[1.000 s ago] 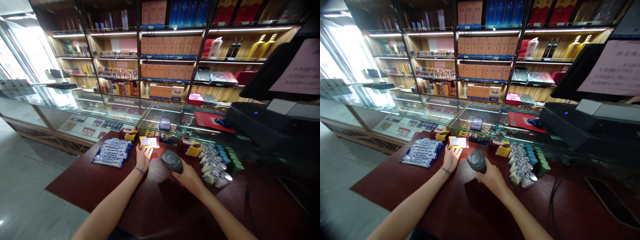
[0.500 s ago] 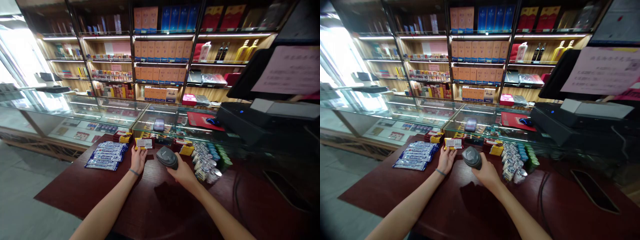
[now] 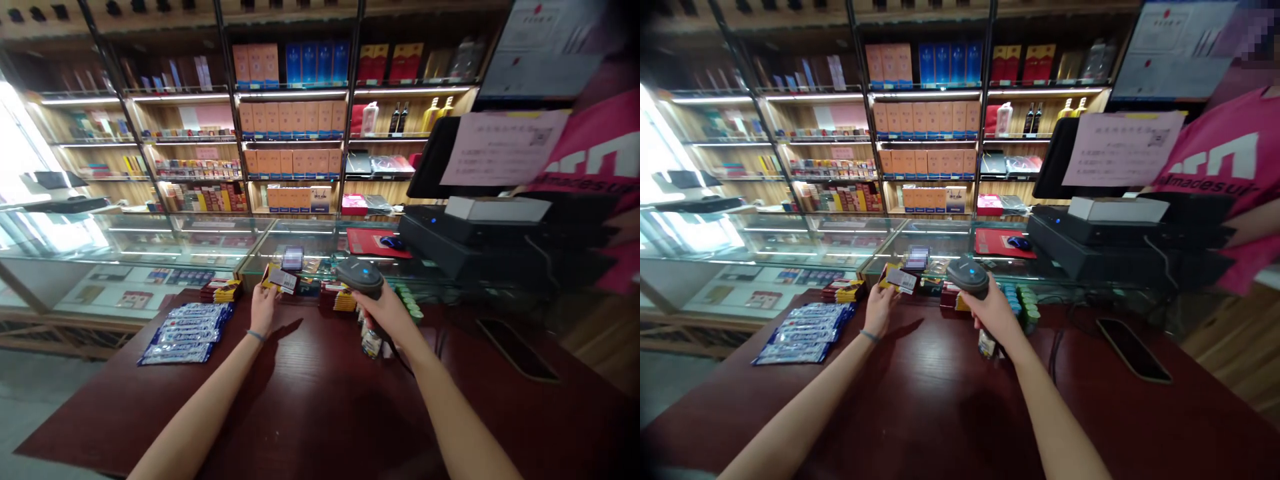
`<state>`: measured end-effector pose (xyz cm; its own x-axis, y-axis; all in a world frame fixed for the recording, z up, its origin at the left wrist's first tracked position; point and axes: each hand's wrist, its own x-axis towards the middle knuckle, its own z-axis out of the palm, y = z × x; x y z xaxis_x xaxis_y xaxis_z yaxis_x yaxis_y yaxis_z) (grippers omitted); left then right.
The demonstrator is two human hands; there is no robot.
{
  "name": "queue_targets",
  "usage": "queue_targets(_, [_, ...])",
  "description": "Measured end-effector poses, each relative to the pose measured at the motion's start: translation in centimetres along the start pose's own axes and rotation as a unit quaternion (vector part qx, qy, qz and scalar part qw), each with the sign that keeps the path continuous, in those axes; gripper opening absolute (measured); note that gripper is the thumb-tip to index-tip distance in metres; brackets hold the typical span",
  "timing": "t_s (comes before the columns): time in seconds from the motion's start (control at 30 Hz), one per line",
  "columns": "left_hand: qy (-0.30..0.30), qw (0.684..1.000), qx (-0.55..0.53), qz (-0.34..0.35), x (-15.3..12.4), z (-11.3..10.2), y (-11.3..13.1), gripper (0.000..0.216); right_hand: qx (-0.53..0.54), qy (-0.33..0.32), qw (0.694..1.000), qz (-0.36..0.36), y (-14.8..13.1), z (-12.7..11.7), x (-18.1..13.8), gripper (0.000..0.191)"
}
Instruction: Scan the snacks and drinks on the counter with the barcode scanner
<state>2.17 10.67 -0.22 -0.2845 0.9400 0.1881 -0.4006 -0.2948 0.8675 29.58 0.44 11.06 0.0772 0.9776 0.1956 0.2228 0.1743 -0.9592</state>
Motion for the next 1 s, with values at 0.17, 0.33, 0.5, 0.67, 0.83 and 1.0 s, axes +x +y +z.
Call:
queue_targets(0.17, [-0.039, 0.991, 0.118, 0.046, 1.1, 5.4, -0.2, 0.028, 0.055, 0.048, 0.997, -0.005, -1.3, -3.9, 0.1, 0.036])
queue_targets(0.33, [-0.149, 0.873, 0.417, 0.204, -0.3, 10.4, -0.7, 0.016, 0.095, 0.081, 0.992, -0.004, -2.0, -6.9, -0.1, 0.035])
queue_targets(0.5, [-0.293, 0.663, 0.612, 0.316, -1.9, 13.1, -2.8, 0.015, 0.12, 0.101, 0.987, -0.02, -2.1, -8.3, -0.4, 0.035])
queue_targets(0.67, [-0.327, 0.603, 0.628, 0.366, -2.6, 13.8, -5.0, 0.011, 0.136, 0.135, 0.981, -0.019, -2.5, -8.8, -0.7, 0.036])
queue_targets(0.83, [-0.32, 0.647, 0.594, 0.356, -2.8, 13.7, -6.6, 0.02, 0.142, 0.138, 0.98, -0.022, -2.9, -9.1, -0.9, 0.035])
queue_targets(1.0, [-0.316, 0.664, 0.591, 0.331, -3.1, 13.4, -7.8, 0.03, 0.138, 0.136, 0.981, -0.022, -2.7, -9.0, -0.8, 0.034])
